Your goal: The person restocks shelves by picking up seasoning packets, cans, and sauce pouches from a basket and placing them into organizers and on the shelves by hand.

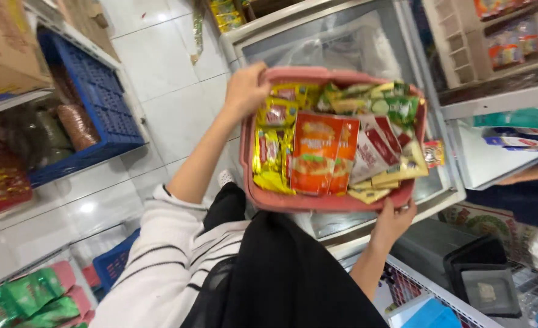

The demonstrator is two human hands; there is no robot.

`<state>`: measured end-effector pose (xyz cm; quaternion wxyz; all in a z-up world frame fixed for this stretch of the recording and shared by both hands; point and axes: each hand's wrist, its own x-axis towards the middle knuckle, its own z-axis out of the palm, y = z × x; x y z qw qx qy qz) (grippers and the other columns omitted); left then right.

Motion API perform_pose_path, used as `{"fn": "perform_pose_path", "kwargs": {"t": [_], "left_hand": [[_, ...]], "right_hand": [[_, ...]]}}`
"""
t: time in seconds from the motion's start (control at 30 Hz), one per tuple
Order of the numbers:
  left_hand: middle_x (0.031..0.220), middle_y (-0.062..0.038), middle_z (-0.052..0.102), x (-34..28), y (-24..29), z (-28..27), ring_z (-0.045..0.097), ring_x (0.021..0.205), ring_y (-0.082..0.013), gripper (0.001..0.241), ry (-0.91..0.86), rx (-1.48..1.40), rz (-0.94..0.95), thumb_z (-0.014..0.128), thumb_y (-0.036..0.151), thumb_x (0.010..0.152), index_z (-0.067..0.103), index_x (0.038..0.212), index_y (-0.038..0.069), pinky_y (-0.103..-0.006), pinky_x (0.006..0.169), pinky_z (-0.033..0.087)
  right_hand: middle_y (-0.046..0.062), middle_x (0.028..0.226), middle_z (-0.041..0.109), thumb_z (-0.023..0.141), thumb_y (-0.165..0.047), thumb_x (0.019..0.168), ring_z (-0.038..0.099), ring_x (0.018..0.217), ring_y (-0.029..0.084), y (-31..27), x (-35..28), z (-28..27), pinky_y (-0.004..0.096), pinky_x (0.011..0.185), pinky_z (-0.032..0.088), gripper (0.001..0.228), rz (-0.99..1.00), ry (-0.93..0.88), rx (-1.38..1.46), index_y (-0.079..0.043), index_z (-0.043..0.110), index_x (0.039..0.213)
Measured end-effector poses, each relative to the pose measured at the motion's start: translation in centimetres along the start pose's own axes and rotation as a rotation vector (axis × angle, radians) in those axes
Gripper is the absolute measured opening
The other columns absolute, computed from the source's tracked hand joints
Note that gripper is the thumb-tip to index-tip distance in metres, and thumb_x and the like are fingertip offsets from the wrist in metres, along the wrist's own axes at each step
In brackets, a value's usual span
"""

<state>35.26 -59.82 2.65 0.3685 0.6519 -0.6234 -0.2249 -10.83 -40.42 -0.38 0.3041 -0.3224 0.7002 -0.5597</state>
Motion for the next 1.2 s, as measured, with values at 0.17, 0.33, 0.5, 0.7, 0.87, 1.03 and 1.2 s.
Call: {"fn": "perform_pose_path", "kwargs": {"t": [0.17, 0.33, 0.5, 0.7, 0.87, 1.03, 1.2], "left_hand": [[0.095, -0.021, 0.071, 2.2, -7.0, -4.8, 0.066, 0.092, -0.0441, 0.025, 0.053, 0.036, -0.056, 0.072, 0.026, 0.088, 0.066, 0.099, 0.006, -0.0531, 0.077, 0.051], [0.090, -0.023, 0.070, 2.0, -10.0, -5.2, 0.066, 0.089, -0.0450, 0.024, 0.120, 0.001, -0.157, 0.072, 0.025, 0.088, 0.064, 0.097, 0.005, -0.0536, 0.075, 0.050], [0.088, -0.023, 0.071, 2.3, -8.9, -3.0, 0.066, 0.086, -0.0464, 0.024, 0.227, -0.062, -0.179, 0.070, 0.024, 0.090, 0.059, 0.096, 0.003, -0.0552, 0.072, 0.049], [0.091, -0.021, 0.072, 2.3, -7.0, -2.7, 0.066, 0.087, -0.0454, 0.020, 0.204, -0.063, -0.259, 0.066, 0.022, 0.094, 0.060, 0.103, 0.005, -0.0547, 0.073, 0.050], [0.118, -0.021, 0.064, 1.7, -4.6, -3.2, 0.062, 0.105, -0.0384, 0.045, 0.353, 0.251, 0.030, 0.065, 0.010, 0.086, 0.057, 0.129, 0.001, -0.0496, 0.082, 0.051], [0.114, -0.018, 0.063, -3.3, 0.4, -0.4, 0.057, 0.112, -0.0374, 0.032, 0.267, 0.309, 0.337, 0.069, 0.008, 0.080, 0.063, 0.111, 0.003, -0.0540, 0.102, 0.044], [0.094, -0.011, 0.065, -9.7, 3.9, 3.4, 0.064, 0.096, -0.0303, 0.015, 0.087, 0.291, 0.385, 0.066, 0.009, 0.080, 0.067, 0.095, 0.006, -0.0490, 0.098, 0.047]], "right_hand": [[0.026, 0.151, 0.052, 0.066, 0.006, 0.096, 0.057, 0.138, 0.029, -1.9, 3.7, 9.7, 0.036, 0.116, 0.047, 0.061, -0.338, -0.211, -0.009, 0.009, 0.037, 0.150], [0.022, 0.131, 0.066, 0.064, 0.001, 0.097, 0.067, 0.117, 0.025, -4.0, 8.5, 14.7, 0.034, 0.103, 0.052, 0.050, -0.373, -0.228, -0.156, 0.008, 0.047, 0.144], [0.019, 0.126, 0.071, 0.061, 0.000, 0.099, 0.073, 0.111, 0.023, -3.9, 15.7, 16.7, 0.036, 0.096, 0.059, 0.040, -0.687, -0.198, -0.264, 0.008, 0.058, 0.139], [0.014, 0.109, 0.076, 0.063, -0.008, 0.094, 0.069, 0.085, 0.022, -3.2, 18.9, 17.5, 0.034, 0.080, 0.055, 0.040, -0.507, -0.023, -0.453, -0.001, 0.064, 0.134], [0.018, 0.119, 0.072, 0.065, -0.011, 0.101, 0.069, 0.105, 0.033, -5.6, 17.1, 18.0, 0.042, 0.092, 0.052, 0.037, -0.655, -0.052, -0.578, -0.001, 0.062, 0.136], [0.026, 0.123, 0.066, 0.066, -0.016, 0.094, 0.060, 0.113, 0.043, -11.4, 10.5, 21.8, 0.050, 0.094, 0.045, 0.048, -1.086, 0.091, -0.746, 0.004, 0.058, 0.138], [0.026, 0.114, 0.065, 0.072, -0.037, 0.088, 0.063, 0.104, 0.045, -10.0, 5.5, 27.3, 0.053, 0.087, 0.050, 0.048, -0.667, -0.657, -0.950, 0.000, 0.067, 0.117]]}}
